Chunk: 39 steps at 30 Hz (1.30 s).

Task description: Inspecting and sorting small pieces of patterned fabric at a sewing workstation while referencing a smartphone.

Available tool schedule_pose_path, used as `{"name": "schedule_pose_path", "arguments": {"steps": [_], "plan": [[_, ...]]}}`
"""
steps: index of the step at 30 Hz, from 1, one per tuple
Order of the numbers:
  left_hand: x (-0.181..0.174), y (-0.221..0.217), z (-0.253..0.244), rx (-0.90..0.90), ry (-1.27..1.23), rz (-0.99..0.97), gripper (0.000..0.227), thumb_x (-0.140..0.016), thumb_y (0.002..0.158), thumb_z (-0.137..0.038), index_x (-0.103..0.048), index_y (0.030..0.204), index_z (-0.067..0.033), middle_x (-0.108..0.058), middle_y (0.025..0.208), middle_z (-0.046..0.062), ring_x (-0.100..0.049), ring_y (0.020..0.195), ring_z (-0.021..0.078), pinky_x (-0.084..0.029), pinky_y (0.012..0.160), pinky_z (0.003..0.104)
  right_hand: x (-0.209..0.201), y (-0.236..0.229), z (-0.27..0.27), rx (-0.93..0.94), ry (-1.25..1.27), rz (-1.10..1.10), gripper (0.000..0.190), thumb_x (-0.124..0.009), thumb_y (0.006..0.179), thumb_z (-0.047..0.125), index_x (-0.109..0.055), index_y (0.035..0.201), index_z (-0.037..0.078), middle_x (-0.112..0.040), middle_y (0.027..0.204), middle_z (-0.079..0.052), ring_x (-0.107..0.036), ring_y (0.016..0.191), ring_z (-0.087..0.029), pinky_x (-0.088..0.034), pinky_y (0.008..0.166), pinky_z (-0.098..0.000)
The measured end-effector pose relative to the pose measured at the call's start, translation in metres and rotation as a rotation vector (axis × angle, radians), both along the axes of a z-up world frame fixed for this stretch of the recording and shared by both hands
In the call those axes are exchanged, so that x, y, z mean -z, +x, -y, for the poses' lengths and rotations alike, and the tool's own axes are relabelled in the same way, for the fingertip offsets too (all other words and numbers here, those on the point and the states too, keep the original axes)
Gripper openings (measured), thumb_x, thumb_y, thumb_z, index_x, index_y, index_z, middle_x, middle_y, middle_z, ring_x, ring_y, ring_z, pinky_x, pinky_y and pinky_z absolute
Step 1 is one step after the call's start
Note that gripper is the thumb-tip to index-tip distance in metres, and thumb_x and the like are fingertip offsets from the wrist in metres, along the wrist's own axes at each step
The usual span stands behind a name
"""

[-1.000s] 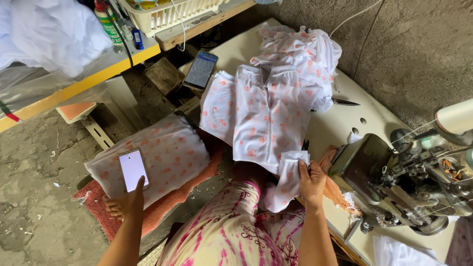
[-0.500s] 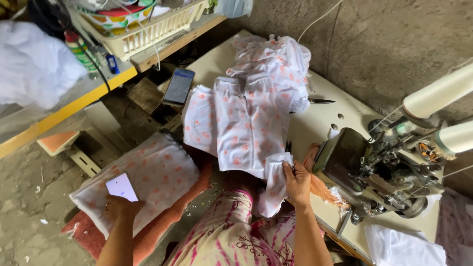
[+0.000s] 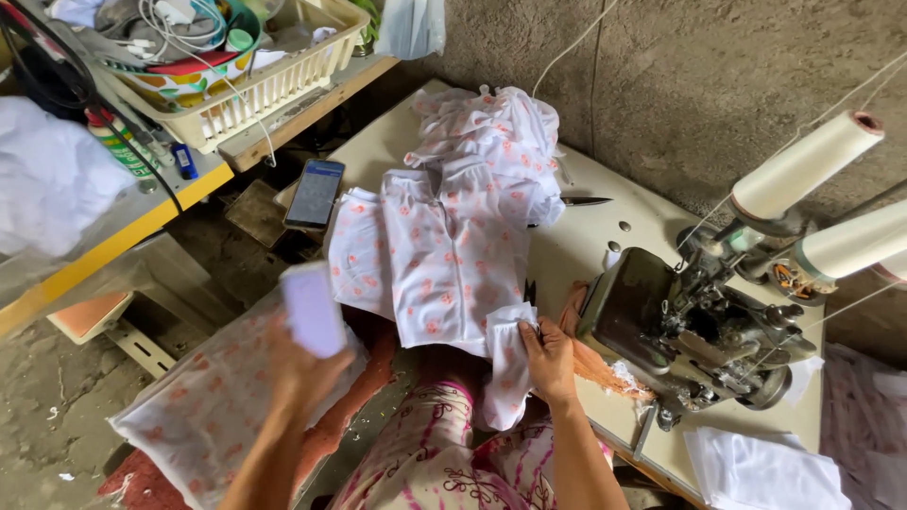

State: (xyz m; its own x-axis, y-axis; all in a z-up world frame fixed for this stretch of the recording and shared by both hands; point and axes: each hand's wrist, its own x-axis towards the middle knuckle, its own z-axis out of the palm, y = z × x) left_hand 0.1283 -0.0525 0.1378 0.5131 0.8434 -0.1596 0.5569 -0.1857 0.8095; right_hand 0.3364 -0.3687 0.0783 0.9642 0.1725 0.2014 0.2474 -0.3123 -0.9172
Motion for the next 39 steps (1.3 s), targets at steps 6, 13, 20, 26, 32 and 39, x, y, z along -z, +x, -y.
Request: {"name": "schedule_pose_path", "arguments": {"steps": [6, 13, 20, 26, 32, 39], "plan": [[-0.029, 0.148, 0.053, 0.447, 0.071, 0.296, 0.123, -0.092, 0.059, -0.031, -0.019, 0.153, 0.0014, -0.045, 0.14, 0.036, -0.045, 0.134, 0.0548, -0.034, 0.116, 0.055, 0.005, 0.002, 0.005, 0.024, 0.008, -0.014, 0.028, -0.071, 0.097, 0.025, -0.066, 0.074, 0.01, -0.048, 0.053, 0.001, -0.043, 0.05, -0.012, -0.037, 0.045, -0.0258], [0.05, 0.228, 0.042, 0.553, 0.185, -0.128, 0.115, -0.086, 0.069, -0.054, -0.02, 0.148, -0.0025, -0.06, 0.122, 0.028, -0.063, 0.117, 0.0474, -0.052, 0.099, 0.051, -0.007, -0.006, 0.0, 0.008, 0.008, -0.041, 0.027, -0.071, 0.097, 0.022, -0.066, 0.074, 0.009, -0.048, 0.053, -0.002, -0.044, 0.052, -0.014, -0.038, 0.047, -0.0273], [0.02, 0.208, 0.031, 0.505, -0.13, 0.037, 0.119, -0.094, 0.067, -0.039, -0.021, 0.15, 0.0024, -0.055, 0.129, 0.033, -0.058, 0.125, 0.0472, -0.049, 0.105, 0.052, -0.001, -0.001, 0.0, -0.007, 0.011, -0.05, 0.027, -0.07, 0.097, 0.021, -0.065, 0.074, 0.009, -0.047, 0.053, -0.002, -0.043, 0.052, -0.014, -0.037, 0.047, -0.0268], [0.022, 0.21, 0.045, 0.553, 0.102, -0.161, 0.123, -0.085, 0.07, -0.058, -0.016, 0.155, -0.0023, -0.048, 0.14, 0.028, -0.053, 0.13, 0.0458, -0.044, 0.109, 0.058, -0.005, -0.003, -0.002, 0.006, 0.007, -0.037, 0.028, -0.071, 0.097, 0.021, -0.064, 0.073, 0.007, -0.045, 0.052, -0.004, -0.042, 0.051, -0.014, -0.036, 0.046, -0.0285], [0.028, 0.21, 0.054, 0.578, 0.218, -0.108, 0.123, -0.089, 0.069, -0.046, -0.012, 0.151, 0.0057, -0.052, 0.133, 0.033, -0.048, 0.131, 0.0468, -0.034, 0.115, 0.052, -0.013, -0.007, -0.003, 0.002, 0.009, -0.034, 0.027, -0.071, 0.097, 0.022, -0.065, 0.075, 0.008, -0.045, 0.053, -0.005, -0.042, 0.051, -0.015, -0.037, 0.046, -0.0292], [0.011, 0.187, 0.054, 0.476, 0.05, 0.117, 0.129, -0.091, 0.067, -0.053, -0.016, 0.152, 0.0084, -0.051, 0.133, 0.04, -0.048, 0.133, 0.0512, -0.032, 0.118, 0.052, -0.011, -0.009, -0.001, 0.007, 0.028, -0.044, 0.029, -0.072, 0.097, 0.022, -0.065, 0.073, 0.008, -0.044, 0.052, -0.002, -0.042, 0.05, -0.014, -0.035, 0.045, -0.0272]]}}
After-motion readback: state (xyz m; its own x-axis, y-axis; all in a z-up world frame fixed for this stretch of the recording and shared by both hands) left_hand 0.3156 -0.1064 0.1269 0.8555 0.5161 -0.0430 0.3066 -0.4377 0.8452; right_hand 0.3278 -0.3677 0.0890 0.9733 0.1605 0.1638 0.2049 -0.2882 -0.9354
